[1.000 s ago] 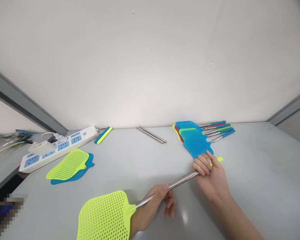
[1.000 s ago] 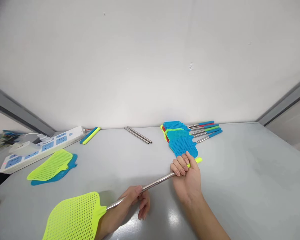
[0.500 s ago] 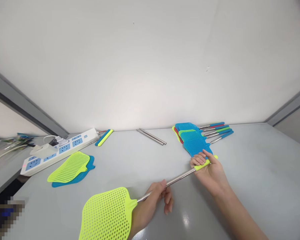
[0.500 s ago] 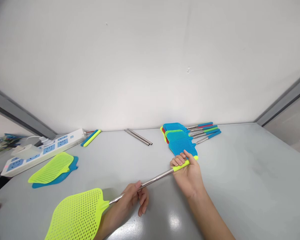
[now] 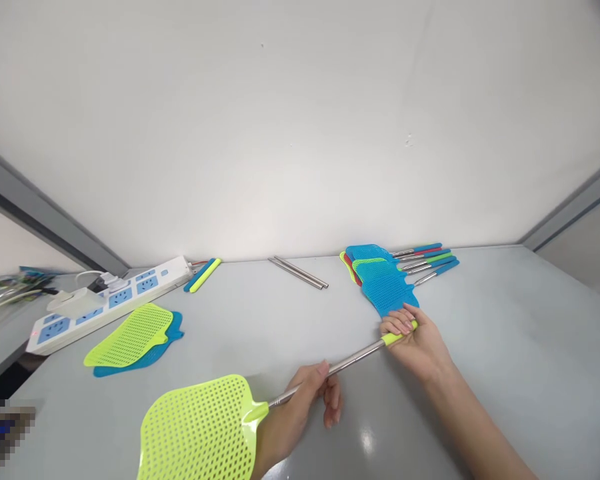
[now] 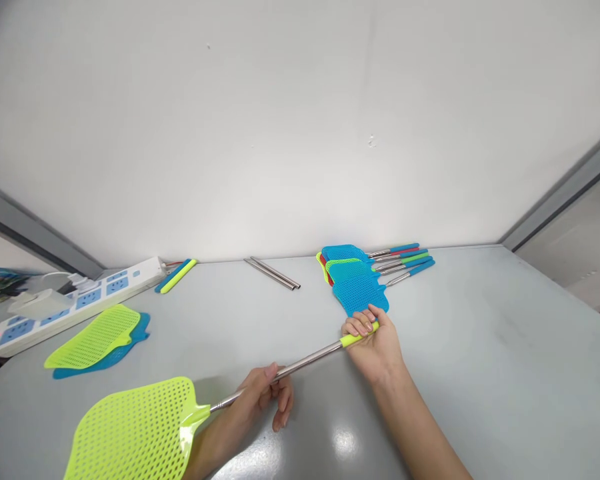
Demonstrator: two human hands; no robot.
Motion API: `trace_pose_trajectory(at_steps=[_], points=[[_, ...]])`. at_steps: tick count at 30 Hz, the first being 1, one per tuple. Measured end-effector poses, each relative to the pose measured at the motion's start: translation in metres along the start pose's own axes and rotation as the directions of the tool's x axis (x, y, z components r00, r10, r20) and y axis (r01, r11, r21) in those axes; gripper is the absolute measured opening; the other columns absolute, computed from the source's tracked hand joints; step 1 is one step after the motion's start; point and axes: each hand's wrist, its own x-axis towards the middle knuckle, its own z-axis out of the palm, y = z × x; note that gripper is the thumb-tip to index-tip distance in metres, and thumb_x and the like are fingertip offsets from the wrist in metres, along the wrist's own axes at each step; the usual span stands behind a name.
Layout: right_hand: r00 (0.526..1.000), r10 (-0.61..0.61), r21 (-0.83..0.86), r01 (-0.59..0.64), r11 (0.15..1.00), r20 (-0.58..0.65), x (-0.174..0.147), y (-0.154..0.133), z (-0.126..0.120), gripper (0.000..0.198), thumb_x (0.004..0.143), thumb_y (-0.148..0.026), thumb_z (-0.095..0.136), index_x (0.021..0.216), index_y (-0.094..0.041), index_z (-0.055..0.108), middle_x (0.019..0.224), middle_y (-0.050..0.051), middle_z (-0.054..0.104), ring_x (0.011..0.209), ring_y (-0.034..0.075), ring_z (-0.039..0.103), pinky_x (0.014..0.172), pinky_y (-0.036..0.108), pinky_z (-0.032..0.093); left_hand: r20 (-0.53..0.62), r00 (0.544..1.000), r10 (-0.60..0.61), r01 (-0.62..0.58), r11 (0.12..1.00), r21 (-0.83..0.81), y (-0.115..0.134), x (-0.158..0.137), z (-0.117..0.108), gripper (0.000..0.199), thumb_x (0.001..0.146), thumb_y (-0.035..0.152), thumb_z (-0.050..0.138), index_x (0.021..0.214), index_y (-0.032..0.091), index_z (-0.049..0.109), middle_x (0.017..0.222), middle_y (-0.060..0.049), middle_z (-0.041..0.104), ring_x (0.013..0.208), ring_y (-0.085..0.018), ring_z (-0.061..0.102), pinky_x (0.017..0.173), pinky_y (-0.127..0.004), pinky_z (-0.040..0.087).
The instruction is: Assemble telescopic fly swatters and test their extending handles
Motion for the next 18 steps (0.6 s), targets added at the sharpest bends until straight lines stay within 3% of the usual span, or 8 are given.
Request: trace_pose_trajectory(at_steps=[13, 18], points=[[0.999, 0.003, 0.003, -0.003, 1.000, -0.051, 0.001, 0.002, -0.003, 0.027, 0.069, -0.010, 0.041, 0.051, -0.019, 0.022, 0.040, -0.009, 0.023, 0.032, 0.005, 0.024, 0.033, 0.017, 0.026, -0.002, 1.000, -0.006, 0.006, 0.998, 0.061, 0.012, 0.000, 0.004, 0.043, 0.086, 0.035, 0.023, 0.062, 0.014, 0.051, 0.059, -0.001, 0.053, 0.054, -0.011, 0.048, 0.064, -0.026, 0.036], [0.998, 0.002, -0.015, -0.003, 1.000, -0.062, 0.000, 0.002, -0.002, 0.027, 0.069, -0.010, 0.040, 0.052, -0.019, 0.021, 0.040, -0.008, 0.024, 0.031, 0.005, 0.025, 0.033, 0.017, 0.026, 0.006, 1.000, 0.023, -0.023, 0.999, -0.045, 0.007, 0.003, 0.002, 0.030, 0.085, 0.035, 0.029, 0.080, 0.014, 0.049, 0.062, -0.001, 0.054, 0.050, -0.011, 0.049, 0.058, -0.026, 0.036]])
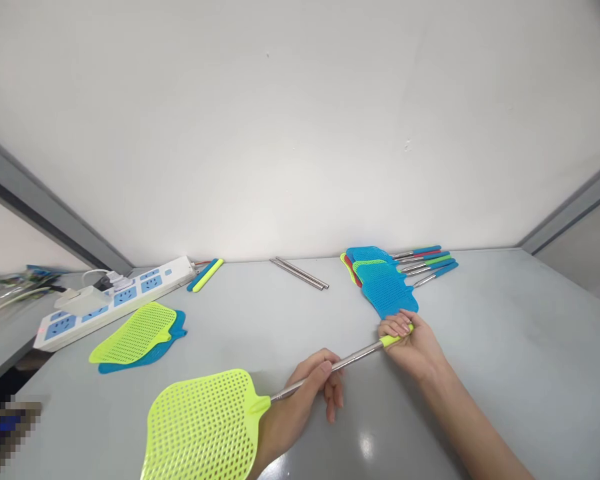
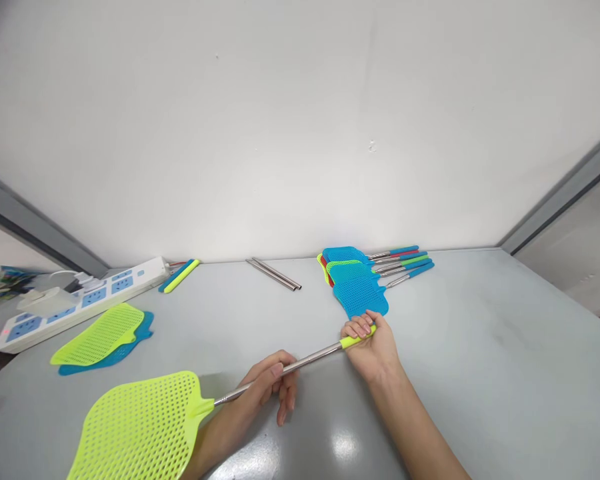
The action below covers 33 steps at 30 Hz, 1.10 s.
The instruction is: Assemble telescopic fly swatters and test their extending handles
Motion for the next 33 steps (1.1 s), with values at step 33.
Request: trace_pose_trajectory(at_steps=[33], points=[[0.998, 0.002, -0.169, 0.010, 0.986, 0.070, 0.010, -0.002, -0.009, 0.029, 0.071, -0.007, 0.036, 0.055, -0.019, 0.014, 0.044, -0.008, 0.020, 0.034, 0.005, 0.029, 0.036, 0.018, 0.032, -0.183, 0.981, 0.057, -0.077, 0.992, -0.100, -0.011, 0.007, -0.010, 0.047, 0.084, 0.045, 0.019, 0.073, 0.013, 0.053, 0.053, 0.000, 0.049, 0.047, -0.012, 0.045, 0.054, -0.026, 0.036]])
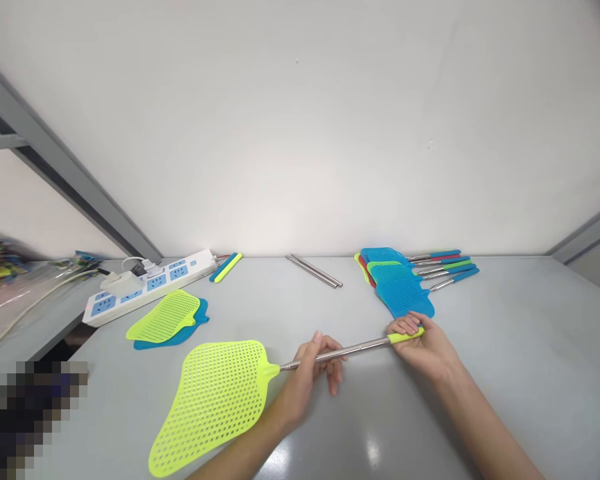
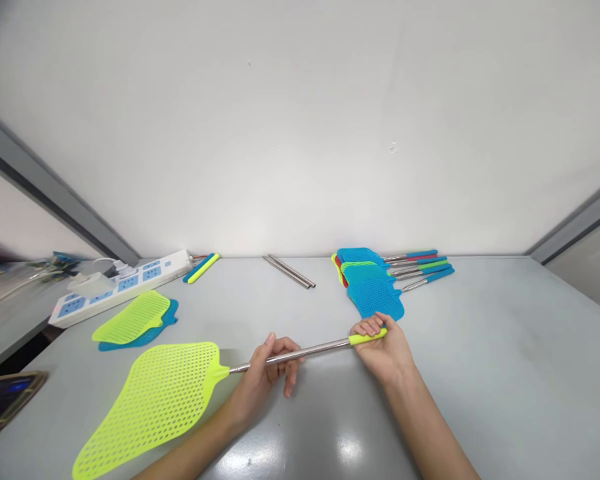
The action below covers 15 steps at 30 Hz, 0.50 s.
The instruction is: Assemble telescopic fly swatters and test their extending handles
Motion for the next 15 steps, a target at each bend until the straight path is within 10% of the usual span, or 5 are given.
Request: trace_pose_trajectory(at_steps=[9, 15], points=[[1.000, 0.025, 0.039, -0.026, 0.999, 0.005, -0.005, -0.004, 0.004, 0.024, 0.069, -0.009, 0.039, 0.058, -0.020, 0.021, 0.049, -0.007, 0.025, 0.037, 0.006, 0.032, 0.033, 0.018, 0.032, -0.173, 0.979, 0.109, -0.101, 0.993, 0.058, 0.010, -0.004, -0.001, 0.040, 0.083, 0.040, 0.027, 0.065, 0.015, 0.053, 0.044, 0.002, 0.044, 0.044, -0.012, 0.040, 0.053, -0.025, 0.033], [0.991, -0.020, 0.037, 0.015, 0.999, 0.133, -0.009, -0.014, 0.008, 0.027, 0.072, -0.010, 0.041, 0.056, -0.020, 0.022, 0.046, -0.008, 0.023, 0.034, 0.006, 0.027, 0.032, 0.017, 0.028, 0.100, 0.994, 0.049, -0.075, 0.956, 0.284, 0.008, -0.007, 0.002, 0.040, 0.082, 0.036, 0.033, 0.065, 0.012, 0.060, 0.052, -0.002, 0.050, 0.054, -0.013, 0.045, 0.056, -0.025, 0.035]])
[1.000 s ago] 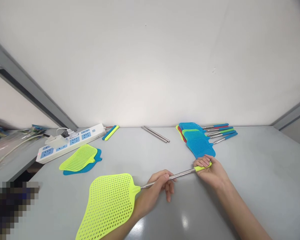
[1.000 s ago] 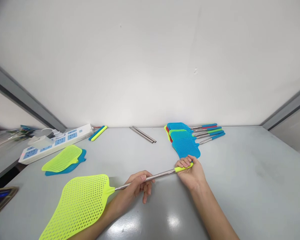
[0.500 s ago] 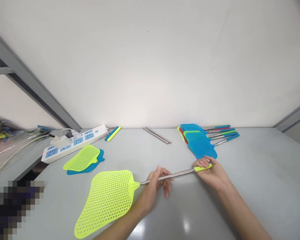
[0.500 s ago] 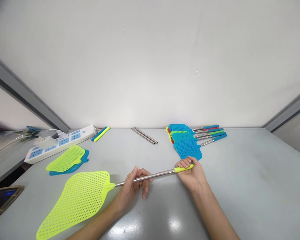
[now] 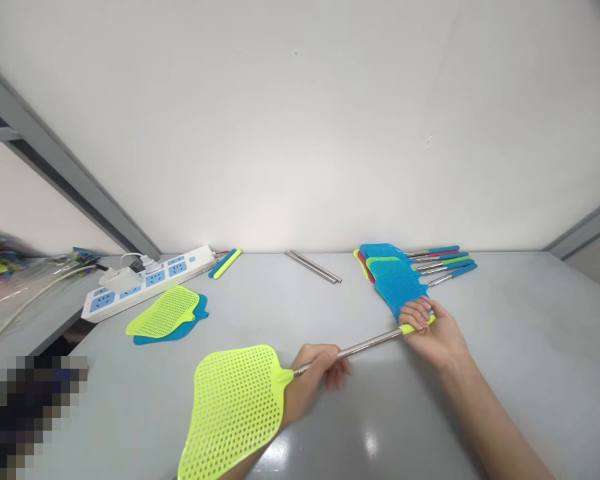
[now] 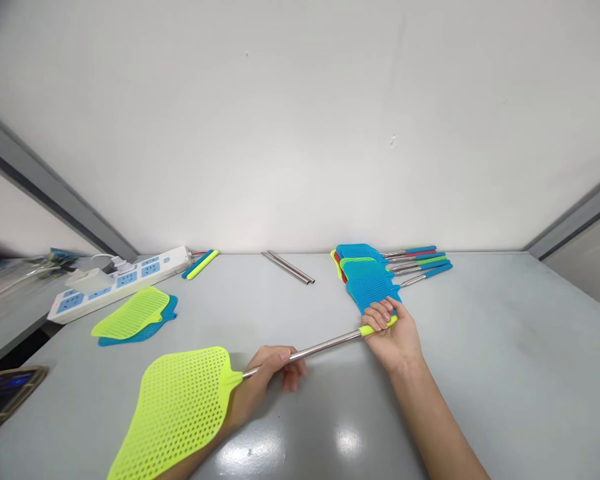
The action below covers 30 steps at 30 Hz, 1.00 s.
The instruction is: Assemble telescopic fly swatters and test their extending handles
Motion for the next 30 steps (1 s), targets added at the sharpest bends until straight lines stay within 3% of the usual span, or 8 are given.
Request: trace_pose_trajectory(at_steps=[5, 10, 30], points=[[0.995, -0.095, 0.009, 0.095, 0.995, 0.008, -0.002, 0.003, 0.002, 0.031, 0.075, -0.011, 0.041, 0.054, -0.020, 0.020, 0.043, -0.009, 0.020, 0.031, 0.005, 0.022, 0.029, 0.017, 0.024, 0.113, 0.993, -0.038, 0.036, 0.999, 0.015, 0.002, -0.004, 0.005, 0.051, 0.085, 0.038, 0.022, 0.066, 0.013, 0.061, 0.053, -0.004, 0.053, 0.057, -0.014, 0.047, 0.062, -0.028, 0.037], [0.978, -0.185, 0.065, 0.180, 0.982, 0.091, -0.003, 0.014, -0.001, 0.032, 0.078, -0.014, 0.042, 0.055, -0.019, 0.021, 0.043, -0.009, 0.017, 0.031, 0.005, 0.021, 0.028, 0.017, 0.022, 0.063, 0.998, 0.007, -0.011, 0.998, 0.065, 0.007, -0.007, 0.008, 0.049, 0.085, 0.033, 0.020, 0.062, 0.016, 0.059, 0.064, -0.005, 0.058, 0.073, -0.018, 0.048, 0.076, -0.030, 0.034], [0.982, -0.160, 0.071, 0.154, 0.986, 0.101, -0.012, 0.045, 0.002, 0.030, 0.075, -0.015, 0.049, 0.056, -0.018, 0.025, 0.044, -0.010, 0.018, 0.033, 0.003, 0.022, 0.031, 0.016, 0.024, 0.073, 0.997, 0.008, -0.011, 0.999, 0.044, 0.010, -0.007, 0.006, 0.057, 0.087, 0.028, 0.010, 0.065, 0.015, 0.060, 0.068, -0.005, 0.059, 0.075, -0.018, 0.051, 0.081, -0.030, 0.033]])
